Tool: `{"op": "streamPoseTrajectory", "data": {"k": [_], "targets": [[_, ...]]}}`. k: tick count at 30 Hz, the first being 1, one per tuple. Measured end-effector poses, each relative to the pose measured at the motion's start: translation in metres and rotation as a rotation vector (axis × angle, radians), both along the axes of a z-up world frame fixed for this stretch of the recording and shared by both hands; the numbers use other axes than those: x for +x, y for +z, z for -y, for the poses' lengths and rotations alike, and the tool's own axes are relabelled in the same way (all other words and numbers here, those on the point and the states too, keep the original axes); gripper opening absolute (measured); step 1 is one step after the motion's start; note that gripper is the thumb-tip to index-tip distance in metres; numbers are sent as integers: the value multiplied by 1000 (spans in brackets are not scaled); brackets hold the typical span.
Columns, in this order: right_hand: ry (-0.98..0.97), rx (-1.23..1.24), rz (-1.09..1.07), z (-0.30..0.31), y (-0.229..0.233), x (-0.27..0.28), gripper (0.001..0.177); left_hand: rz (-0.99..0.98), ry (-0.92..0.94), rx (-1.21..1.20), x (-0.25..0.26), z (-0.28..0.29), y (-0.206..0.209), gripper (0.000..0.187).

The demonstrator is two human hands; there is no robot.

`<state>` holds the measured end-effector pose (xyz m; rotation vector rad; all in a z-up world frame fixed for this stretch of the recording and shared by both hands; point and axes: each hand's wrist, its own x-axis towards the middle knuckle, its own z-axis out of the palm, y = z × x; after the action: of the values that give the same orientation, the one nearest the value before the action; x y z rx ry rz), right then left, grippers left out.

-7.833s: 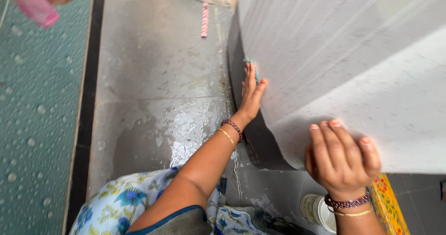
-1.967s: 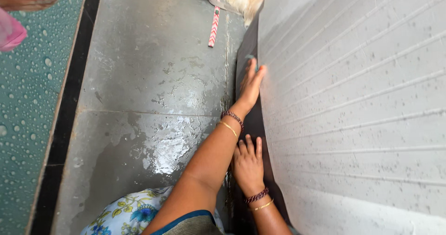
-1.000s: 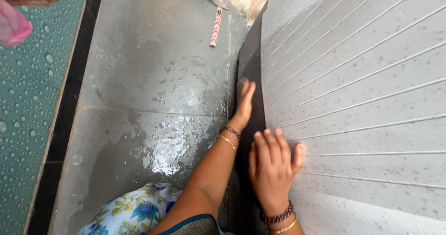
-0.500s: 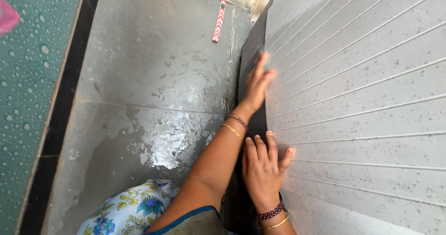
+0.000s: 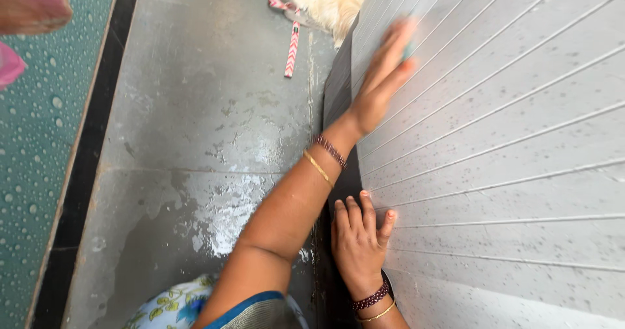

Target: The person scrubs a white wall with a green scrubber, repeatedly dipping it into a small white cup of water. They clean the lower section of the wall and the adjacent floor area, then move to a washing machine.

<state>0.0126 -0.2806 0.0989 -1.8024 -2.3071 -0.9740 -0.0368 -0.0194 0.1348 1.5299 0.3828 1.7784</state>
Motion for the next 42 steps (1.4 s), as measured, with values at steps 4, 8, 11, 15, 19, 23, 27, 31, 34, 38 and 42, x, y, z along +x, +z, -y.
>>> {"op": "streamPoseTrajectory", "data": {"k": [4, 8, 11, 15, 19, 23, 27, 31, 34, 38, 42], "targets": [[23, 2, -26, 2, 1, 1, 29, -71, 19, 123, -11, 0, 69, 64], [35, -15, -35, 5, 1, 2, 27, 30, -11, -47, -2, -19, 17, 65], [42, -33, -47, 5, 0, 2, 26, 11, -121, -534, -2, -1, -86, 72], [50, -22, -42, 7, -1, 4, 27, 131, -119, -706, 18, 17, -129, 73], [19, -1, -35, 0, -7, 2, 27, 130, -50, -225, 12, 3, -31, 61], [-9, 7, -21, -6, -17, 0, 23, 8, 2, 127, 3, -4, 74, 53], [-29, 17, 27, -9, -18, 0, 23, 57, 1, 72, 4, -20, 71, 56], [-1, -3, -7, -8, -18, 2, 28, 215, -193, -324, 7, -26, -56, 63], [10, -4, 8, -6, -18, 3, 28, 79, 3, -554, 35, -2, -158, 66], [10, 15, 15, -10, -17, -1, 24, 140, -66, -842, 52, 24, -231, 77], [3, 26, 19, -10, -16, -2, 23, 167, -163, -1150, 52, 55, -250, 85]]}}
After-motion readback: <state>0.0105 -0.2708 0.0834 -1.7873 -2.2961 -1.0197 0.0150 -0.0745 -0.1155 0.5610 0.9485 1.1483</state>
